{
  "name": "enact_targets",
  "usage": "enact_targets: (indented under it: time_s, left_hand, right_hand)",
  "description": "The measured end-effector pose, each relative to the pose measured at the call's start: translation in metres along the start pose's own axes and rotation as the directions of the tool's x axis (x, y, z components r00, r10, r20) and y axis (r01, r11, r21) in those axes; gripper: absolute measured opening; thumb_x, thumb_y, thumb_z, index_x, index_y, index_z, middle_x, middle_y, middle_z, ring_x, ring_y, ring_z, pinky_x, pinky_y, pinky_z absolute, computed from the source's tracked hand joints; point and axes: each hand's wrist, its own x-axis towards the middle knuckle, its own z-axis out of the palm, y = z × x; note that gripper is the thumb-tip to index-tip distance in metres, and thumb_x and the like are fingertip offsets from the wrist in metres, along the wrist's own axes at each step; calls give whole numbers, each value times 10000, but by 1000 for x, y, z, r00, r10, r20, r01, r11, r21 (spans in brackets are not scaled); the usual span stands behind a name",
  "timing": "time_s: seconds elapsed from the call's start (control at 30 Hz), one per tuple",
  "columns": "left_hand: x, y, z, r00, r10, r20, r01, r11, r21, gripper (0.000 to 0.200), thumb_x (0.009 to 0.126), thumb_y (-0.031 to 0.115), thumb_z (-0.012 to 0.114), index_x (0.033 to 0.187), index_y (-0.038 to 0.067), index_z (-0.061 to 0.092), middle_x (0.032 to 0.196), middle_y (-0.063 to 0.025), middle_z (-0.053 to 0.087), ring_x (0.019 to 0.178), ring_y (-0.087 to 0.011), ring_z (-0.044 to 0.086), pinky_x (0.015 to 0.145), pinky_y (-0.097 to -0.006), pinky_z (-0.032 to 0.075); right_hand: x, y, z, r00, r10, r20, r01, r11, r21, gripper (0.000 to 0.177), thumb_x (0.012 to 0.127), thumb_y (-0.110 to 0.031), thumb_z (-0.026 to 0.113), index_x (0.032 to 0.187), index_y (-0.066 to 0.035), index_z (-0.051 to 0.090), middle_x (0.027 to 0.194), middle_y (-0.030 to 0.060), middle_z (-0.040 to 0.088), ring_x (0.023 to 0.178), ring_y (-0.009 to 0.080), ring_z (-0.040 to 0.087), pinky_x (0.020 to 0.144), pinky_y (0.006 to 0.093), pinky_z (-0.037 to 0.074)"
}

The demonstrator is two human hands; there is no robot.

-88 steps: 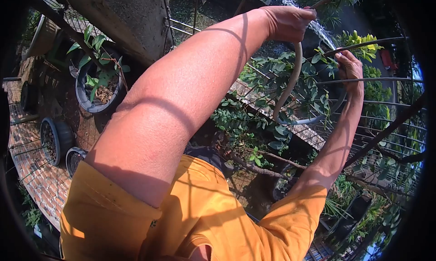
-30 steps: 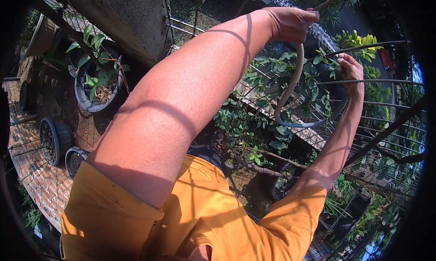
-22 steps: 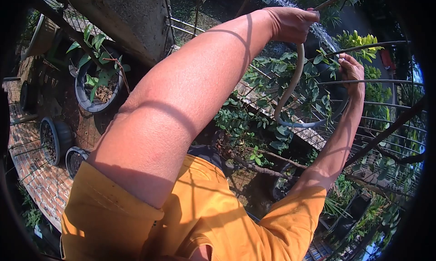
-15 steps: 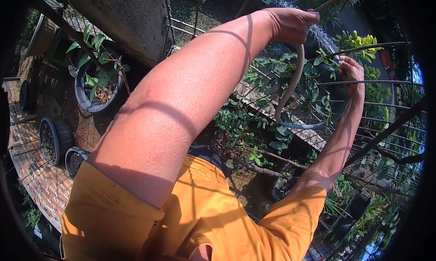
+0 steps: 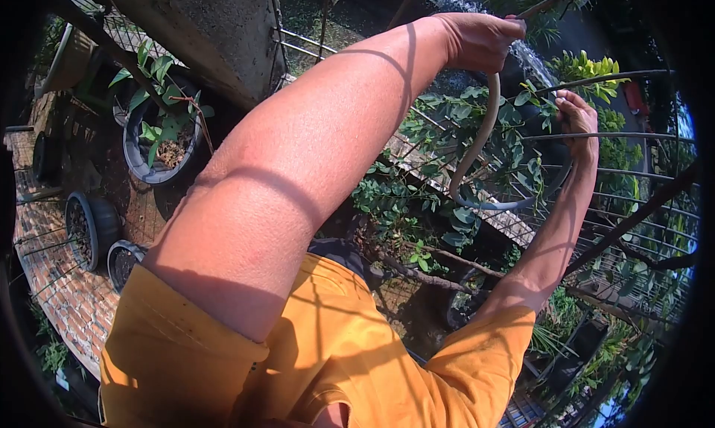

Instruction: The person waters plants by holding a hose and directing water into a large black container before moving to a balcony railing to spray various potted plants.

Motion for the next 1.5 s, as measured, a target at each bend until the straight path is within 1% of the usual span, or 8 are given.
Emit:
enact_targets:
  time_s: [0.43,0.53,0.7,0.8,0.93,1.2,1.33,1.5]
  left_hand:
    - [0,0,-2,1000,2,20,-1,1000,-12,184,672,236,614,492,220,585,529,76,560,663,-132,564,874,-337,312]
    - [1,0,-1,1000,0,13,0,1000,-15,181,672,238,615,494,216,587,530,76,561,665,-133,564,874,-335,313]
    - [1,0,-2,1000,7,26,-7,1000,-31,184,676,240,615,496,210,590,533,71,565,668,-136,564,873,-328,312]
    - [1,1,-1,1000,-6,5,6,1000,24,191,676,239,619,490,210,588,530,68,566,659,-136,562,870,-326,312]
    - [0,-1,-3,1000,11,17,-11,1000,-3,197,671,227,629,481,208,583,525,63,564,649,-141,564,866,-328,313]
    - [1,0,-1,1000,23,20,-23,1000,16,184,659,222,631,481,199,586,532,44,577,663,-154,575,869,-334,314]
    - [2,1,1,1000,24,19,-24,1000,-15,177,660,221,626,488,190,595,543,31,586,673,-160,580,872,-331,316]
    - [1,0,-1,1000,19,17,-19,1000,-4,181,669,215,622,491,187,599,549,25,591,678,-164,584,876,-328,316]
  right_hand:
    - [-6,-5,3,1000,9,-21,-9,999,-42,174,835,-128,642,1008,-116,655,609,-42,521,364,11,346,307,180,220]
    - [7,8,-2,1000,-6,-7,6,1000,20,173,835,-131,643,1007,-121,657,610,-42,519,357,14,344,303,182,220]
    - [-14,-12,13,1000,6,15,-7,998,61,143,832,-139,655,973,-114,649,594,-68,471,368,3,321,314,169,205]
    - [-22,-20,21,1000,-2,15,1,996,86,128,828,-141,663,951,-110,642,590,-83,446,377,-7,302,320,162,191]
    - [-24,-23,22,999,5,33,-9,994,113,124,823,-137,669,941,-110,638,589,-95,429,379,-13,285,322,160,181]
    - [-17,-18,21,999,-14,36,9,992,122,118,821,-140,670,932,-112,642,595,-99,419,380,-13,268,326,159,176]
    - [-24,-25,26,1000,-1,12,0,993,116,111,823,-138,668,928,-112,641,603,-99,410,384,-12,263,327,165,179]
    - [-22,-21,24,999,-18,35,13,991,137,88,830,-130,656,916,-116,639,603,-96,412,393,-6,282,328,165,186]
